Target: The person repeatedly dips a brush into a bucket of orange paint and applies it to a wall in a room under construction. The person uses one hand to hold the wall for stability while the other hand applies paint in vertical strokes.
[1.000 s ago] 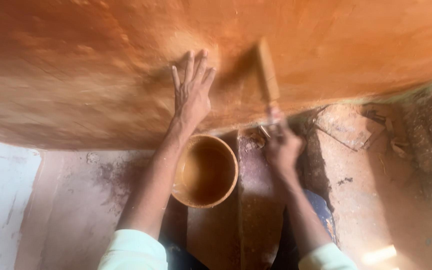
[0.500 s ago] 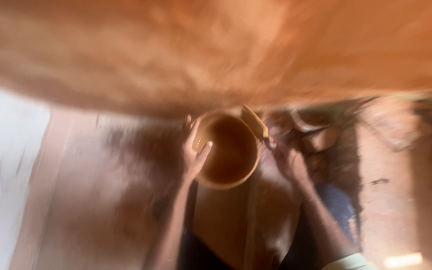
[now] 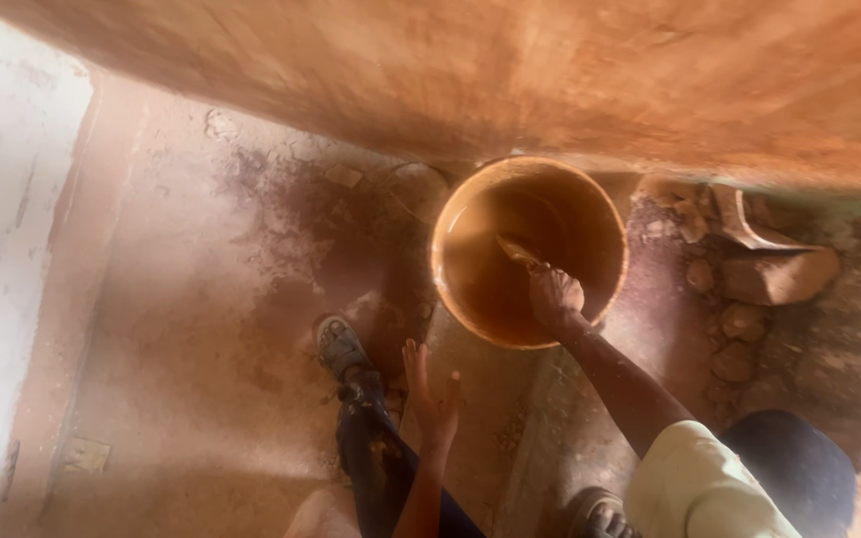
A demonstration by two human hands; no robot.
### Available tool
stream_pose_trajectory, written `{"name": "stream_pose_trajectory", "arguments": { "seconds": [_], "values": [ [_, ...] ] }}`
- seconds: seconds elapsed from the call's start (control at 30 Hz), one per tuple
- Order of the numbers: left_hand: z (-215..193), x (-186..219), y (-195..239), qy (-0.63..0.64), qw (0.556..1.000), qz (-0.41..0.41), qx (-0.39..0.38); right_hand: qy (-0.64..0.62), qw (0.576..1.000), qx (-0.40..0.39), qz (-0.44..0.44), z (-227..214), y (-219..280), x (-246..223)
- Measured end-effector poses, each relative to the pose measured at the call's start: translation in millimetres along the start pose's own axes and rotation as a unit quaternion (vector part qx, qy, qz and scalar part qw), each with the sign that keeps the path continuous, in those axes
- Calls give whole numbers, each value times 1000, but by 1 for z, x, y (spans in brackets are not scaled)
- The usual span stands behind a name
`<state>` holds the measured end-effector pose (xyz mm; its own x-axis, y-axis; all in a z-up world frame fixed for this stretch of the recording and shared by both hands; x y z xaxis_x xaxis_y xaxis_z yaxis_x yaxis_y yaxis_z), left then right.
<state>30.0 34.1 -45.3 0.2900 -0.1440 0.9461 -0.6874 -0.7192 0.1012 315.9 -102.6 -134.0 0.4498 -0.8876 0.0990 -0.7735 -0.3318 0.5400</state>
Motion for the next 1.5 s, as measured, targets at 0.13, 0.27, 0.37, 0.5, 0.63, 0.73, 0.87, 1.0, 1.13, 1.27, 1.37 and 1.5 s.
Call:
{"name": "stream_pose_trajectory", "arguments": {
  "seconds": [0.13, 0.27, 0.37, 0.5, 0.63, 0.73, 0.87, 1.0, 1.13, 1.27, 1.37, 1.5],
  "values": [
    [-16, 0, -10, 58, 998, -2, 21, 39, 998, -14, -39, -15, 15, -12],
    [-16, 4, -11, 55, 997, -16, 49, 44, 993, 38, -99, -82, 66, 1],
    [-18, 14, -14, 146, 984, -15, 103, -21, 998, 38, -37, -106, 122, 47],
    [2, 51, -20, 207, 969, 43, 126, -9, 994, 106, -29, -98, 164, 88],
    [34, 97, -28, 255, 957, 94, 101, -168, 974, 150, -30, -71, 174, 124],
    [49, 138, -38, 282, 939, 170, 99, -269, 938, 213, -40, -81, 183, 159],
    [80, 179, -51, 303, 943, 129, 47, -276, 909, 307, -56, -142, 200, 221],
    [131, 235, -52, 300, 942, 149, -8, -494, 798, 330, 104, -181, 213, 324],
    [153, 271, -36, 294, 937, 186, -42, -432, 814, 286, 262, -166, 218, 396],
    [164, 290, -21, 298, 929, 205, -80, -619, 598, 393, 324, -105, 246, 449],
    [173, 297, -22, 272, 932, 218, -98, -725, 464, 393, 324, -82, 225, 460],
    [179, 297, -13, 251, 933, 228, -119, -709, 572, 328, 250, -109, 185, 397]
  ]
}}
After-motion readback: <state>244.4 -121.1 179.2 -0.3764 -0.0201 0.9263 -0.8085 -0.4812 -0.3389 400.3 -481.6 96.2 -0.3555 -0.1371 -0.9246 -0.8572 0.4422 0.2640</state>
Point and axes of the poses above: each hand's wrist, its own y-axis away from the middle knuckle, its own z-axis out of the palm, x = y × z, the point moved 8 cm from there along -y, towards the middle knuckle, and after that the axes turned 6 degrees about y, right-handed, at the moved point
